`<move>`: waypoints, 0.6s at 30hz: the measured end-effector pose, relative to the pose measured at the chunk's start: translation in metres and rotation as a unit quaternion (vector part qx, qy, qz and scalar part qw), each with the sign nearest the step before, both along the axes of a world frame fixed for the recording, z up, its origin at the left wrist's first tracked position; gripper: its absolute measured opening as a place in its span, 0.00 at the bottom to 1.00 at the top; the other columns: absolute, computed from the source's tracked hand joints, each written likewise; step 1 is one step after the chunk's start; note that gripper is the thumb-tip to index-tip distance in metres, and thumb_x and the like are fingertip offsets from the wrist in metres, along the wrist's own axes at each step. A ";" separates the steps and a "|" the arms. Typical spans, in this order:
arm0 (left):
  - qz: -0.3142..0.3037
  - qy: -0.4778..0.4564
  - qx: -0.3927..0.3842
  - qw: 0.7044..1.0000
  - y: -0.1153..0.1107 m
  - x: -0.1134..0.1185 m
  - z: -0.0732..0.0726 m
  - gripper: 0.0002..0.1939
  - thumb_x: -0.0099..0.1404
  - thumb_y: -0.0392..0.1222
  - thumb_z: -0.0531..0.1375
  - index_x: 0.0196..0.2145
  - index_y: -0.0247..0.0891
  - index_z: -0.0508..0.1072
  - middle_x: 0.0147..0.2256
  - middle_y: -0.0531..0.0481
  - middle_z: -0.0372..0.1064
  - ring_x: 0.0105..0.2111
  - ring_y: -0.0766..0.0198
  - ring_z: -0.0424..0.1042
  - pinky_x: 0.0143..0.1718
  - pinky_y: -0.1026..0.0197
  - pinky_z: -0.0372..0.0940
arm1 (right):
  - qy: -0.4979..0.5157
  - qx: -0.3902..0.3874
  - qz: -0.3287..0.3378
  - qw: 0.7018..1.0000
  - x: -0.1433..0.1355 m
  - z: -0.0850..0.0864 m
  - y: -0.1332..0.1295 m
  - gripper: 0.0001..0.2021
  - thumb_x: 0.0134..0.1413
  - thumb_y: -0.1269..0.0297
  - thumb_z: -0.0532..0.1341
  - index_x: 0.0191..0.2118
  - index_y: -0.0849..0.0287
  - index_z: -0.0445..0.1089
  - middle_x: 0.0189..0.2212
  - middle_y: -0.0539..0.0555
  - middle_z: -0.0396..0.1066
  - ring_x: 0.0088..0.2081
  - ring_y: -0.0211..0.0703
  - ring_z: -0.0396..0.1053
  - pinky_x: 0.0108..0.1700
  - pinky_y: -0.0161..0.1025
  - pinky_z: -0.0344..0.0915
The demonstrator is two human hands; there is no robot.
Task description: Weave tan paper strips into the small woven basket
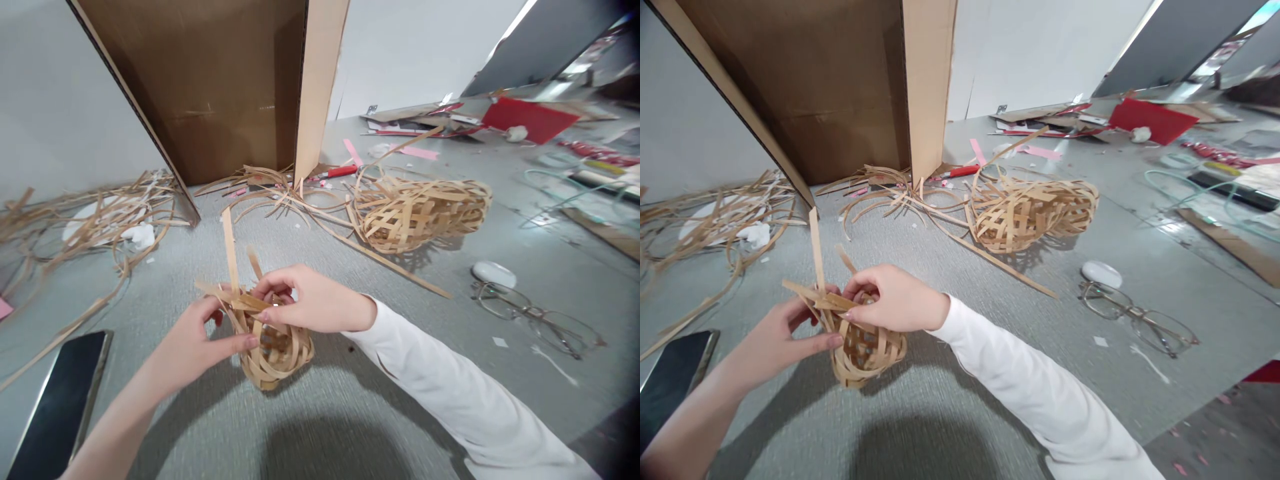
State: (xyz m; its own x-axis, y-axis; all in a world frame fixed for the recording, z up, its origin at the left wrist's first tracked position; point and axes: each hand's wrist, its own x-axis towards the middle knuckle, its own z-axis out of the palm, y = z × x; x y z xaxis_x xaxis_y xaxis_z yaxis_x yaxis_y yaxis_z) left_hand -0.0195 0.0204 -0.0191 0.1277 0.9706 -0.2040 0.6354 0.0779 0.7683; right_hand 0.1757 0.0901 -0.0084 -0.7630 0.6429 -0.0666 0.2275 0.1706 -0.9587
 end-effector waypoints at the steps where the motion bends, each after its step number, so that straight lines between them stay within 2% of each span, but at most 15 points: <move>1: -0.002 0.001 -0.002 1.000 0.000 0.000 0.000 0.19 0.51 0.53 0.65 0.41 0.44 0.76 0.40 0.49 0.77 0.42 0.54 0.72 0.41 0.53 0.67 | 0.002 0.004 0.003 1.000 0.000 0.000 0.000 0.06 0.47 0.78 0.64 0.33 0.64 0.72 0.28 0.48 0.71 0.28 0.33 0.66 0.32 0.31 0.62; 7: 0.007 0.019 0.010 1.000 -0.003 0.007 0.000 0.19 0.50 0.53 0.65 0.38 0.42 0.75 0.38 0.49 0.75 0.38 0.56 0.71 0.41 0.54 0.66 | 0.031 -0.035 0.025 0.999 -0.001 -0.001 -0.003 0.07 0.45 0.79 0.65 0.29 0.63 0.69 0.26 0.45 0.69 0.26 0.31 0.64 0.30 0.30 0.59; 12: 0.017 0.016 0.043 0.999 -0.004 0.012 0.002 0.13 0.54 0.51 0.64 0.34 0.41 0.75 0.35 0.51 0.75 0.34 0.59 0.71 0.36 0.58 0.66 | -0.002 0.000 -0.014 1.000 -0.001 0.001 -0.006 0.09 0.44 0.83 0.63 0.29 0.63 0.69 0.22 0.42 0.64 0.24 0.30 0.58 0.30 0.31 0.56; 18: -0.017 -0.114 -0.030 0.993 0.000 -0.003 0.002 0.10 0.58 0.47 0.62 0.37 0.43 0.76 0.38 0.51 0.76 0.39 0.60 0.74 0.44 0.58 0.68 | 0.009 -0.031 0.007 0.999 0.004 -0.002 0.004 0.06 0.45 0.79 0.64 0.30 0.64 0.70 0.25 0.46 0.67 0.27 0.33 0.61 0.32 0.32 0.59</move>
State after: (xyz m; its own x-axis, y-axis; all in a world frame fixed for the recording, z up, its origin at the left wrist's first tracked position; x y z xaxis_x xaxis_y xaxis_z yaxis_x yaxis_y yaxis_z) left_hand -0.0220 0.0208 -0.0171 0.2092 0.9522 -0.2225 0.4479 0.1090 0.8874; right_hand 0.1794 0.0945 -0.0104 -0.7733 0.6275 -0.0912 0.2073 0.1142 -0.9716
